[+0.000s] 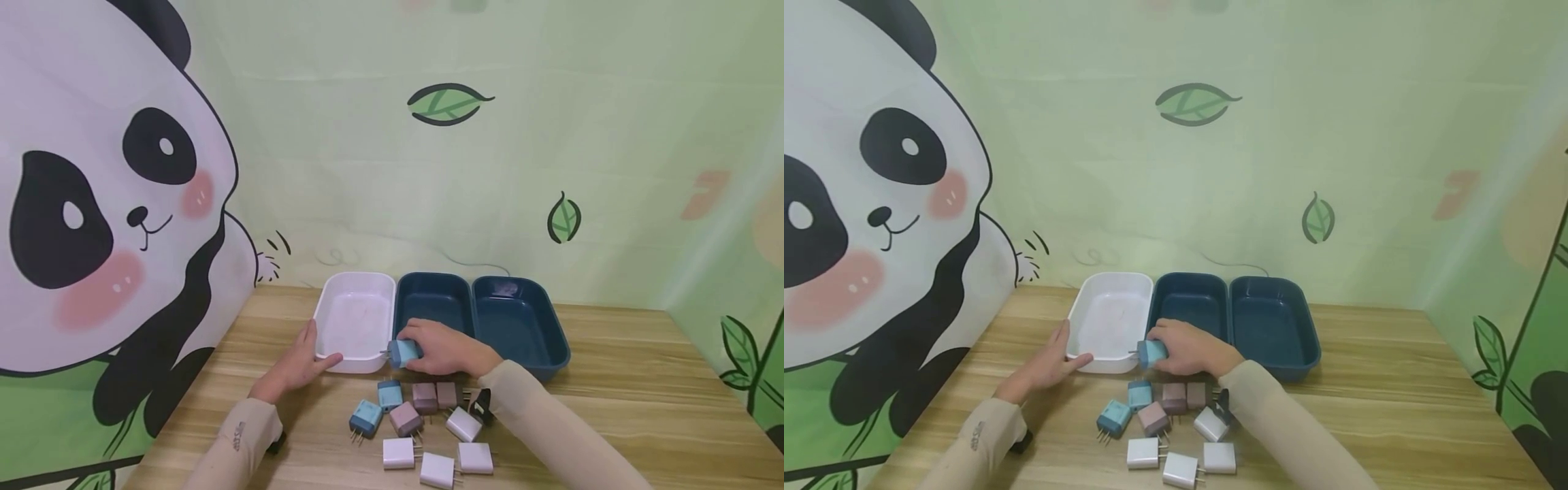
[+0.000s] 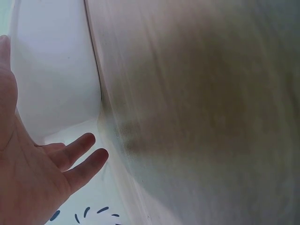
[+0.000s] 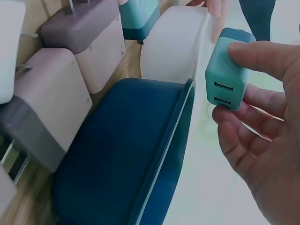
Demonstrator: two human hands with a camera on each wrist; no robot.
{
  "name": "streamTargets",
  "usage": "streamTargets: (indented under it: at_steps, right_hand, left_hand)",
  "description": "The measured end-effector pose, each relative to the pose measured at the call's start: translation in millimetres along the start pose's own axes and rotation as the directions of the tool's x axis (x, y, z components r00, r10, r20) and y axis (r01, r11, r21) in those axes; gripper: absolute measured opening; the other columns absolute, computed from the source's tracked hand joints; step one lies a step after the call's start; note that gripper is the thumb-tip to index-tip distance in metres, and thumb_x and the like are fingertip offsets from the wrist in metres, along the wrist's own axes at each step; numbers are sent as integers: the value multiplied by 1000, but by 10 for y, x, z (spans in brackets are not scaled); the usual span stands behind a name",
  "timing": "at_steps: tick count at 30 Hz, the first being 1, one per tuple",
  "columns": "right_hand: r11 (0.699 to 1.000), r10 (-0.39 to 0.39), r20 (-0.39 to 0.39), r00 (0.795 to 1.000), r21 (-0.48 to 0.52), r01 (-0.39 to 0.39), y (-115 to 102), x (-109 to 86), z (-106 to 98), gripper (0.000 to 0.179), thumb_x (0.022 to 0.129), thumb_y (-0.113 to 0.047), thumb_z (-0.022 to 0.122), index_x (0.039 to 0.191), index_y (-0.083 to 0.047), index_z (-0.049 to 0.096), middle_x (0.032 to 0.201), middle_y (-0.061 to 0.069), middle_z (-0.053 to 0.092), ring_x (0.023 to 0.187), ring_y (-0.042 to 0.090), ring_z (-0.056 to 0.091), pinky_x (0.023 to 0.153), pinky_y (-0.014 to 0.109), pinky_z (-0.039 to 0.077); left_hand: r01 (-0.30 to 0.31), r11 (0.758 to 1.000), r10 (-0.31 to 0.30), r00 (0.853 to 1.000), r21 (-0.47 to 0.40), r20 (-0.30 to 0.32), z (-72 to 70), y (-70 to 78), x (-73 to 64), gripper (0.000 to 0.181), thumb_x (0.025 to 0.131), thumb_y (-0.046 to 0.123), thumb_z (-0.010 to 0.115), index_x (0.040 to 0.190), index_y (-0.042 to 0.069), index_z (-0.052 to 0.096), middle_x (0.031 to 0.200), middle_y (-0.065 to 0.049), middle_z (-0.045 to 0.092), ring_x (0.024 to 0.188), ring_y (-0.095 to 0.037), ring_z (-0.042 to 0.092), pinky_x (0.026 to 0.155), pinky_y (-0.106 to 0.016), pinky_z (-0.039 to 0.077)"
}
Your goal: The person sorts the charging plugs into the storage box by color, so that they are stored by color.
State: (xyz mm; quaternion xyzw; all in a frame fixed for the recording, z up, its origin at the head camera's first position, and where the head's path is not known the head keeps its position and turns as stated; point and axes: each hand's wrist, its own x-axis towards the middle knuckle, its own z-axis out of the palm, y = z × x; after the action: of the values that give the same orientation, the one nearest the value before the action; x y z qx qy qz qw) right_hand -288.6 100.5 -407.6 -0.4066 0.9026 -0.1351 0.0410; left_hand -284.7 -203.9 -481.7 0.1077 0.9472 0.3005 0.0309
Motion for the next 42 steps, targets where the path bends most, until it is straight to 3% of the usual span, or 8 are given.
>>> streamTargets:
  at_steps: [24, 35, 42]
  right_hand:
    - [998, 62, 12, 998, 27, -62, 40, 218, 44, 41, 87, -30, 67, 122, -10, 61, 110, 0, 55, 92, 13, 50, 82, 26, 48]
    - [998, 51, -8, 999, 30, -50, 13, 320, 78, 38, 87, -29, 66, 121, -10, 62, 109, 0, 54, 92, 13, 50, 82, 27, 47]
    - [995, 92, 5, 996, 47, -92, 51, 403, 107, 38, 88, -30, 66, 121, -11, 61, 110, -1, 54, 92, 13, 50, 84, 28, 47]
  left_hand:
    - [18, 1000, -17, 1000, -18, 11, 34, 6, 25, 106, 88, 51, 59, 146, -7, -7, 151, -31, 0, 138, -43, 13, 108, -51, 19]
    - [27, 999, -27, 999, -27, 17, 27, -15, 17, 107, 87, 54, 59, 147, -6, -7, 152, -30, 0, 138, -43, 14, 108, -52, 20]
    - [31, 999, -31, 999, -26, 14, 16, -21, 14, 109, 86, 57, 58, 147, -6, -7, 152, -30, -1, 137, -43, 14, 108, -52, 20]
